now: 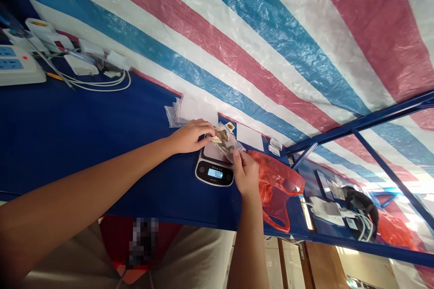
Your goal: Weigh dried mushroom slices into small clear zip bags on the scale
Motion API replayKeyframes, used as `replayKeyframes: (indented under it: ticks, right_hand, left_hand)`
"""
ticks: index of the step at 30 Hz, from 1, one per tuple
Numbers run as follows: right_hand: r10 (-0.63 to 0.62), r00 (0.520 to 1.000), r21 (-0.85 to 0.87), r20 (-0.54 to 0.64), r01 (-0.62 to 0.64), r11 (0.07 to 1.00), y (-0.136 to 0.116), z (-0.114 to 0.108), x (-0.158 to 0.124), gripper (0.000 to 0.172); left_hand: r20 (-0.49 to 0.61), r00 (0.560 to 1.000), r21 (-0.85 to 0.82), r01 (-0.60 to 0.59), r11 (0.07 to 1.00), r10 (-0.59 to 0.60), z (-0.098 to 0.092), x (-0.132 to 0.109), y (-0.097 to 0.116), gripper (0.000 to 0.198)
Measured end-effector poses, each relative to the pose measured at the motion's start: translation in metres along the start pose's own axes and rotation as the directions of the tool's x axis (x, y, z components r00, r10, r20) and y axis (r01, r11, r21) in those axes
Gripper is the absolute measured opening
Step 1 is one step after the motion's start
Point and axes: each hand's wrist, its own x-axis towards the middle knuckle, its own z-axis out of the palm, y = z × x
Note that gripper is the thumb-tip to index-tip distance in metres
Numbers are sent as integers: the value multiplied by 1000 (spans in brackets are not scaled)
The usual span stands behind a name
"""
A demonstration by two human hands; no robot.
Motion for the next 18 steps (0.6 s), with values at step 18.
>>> replayKeyframes:
  ticks: [18]
  right_hand:
    - [-23, 961, 250, -277, 95, 964, -19, -10, 21, 23]
  left_hand:
    - [-125, 990, -113, 52, 992, -66, 1, 1, -7, 18]
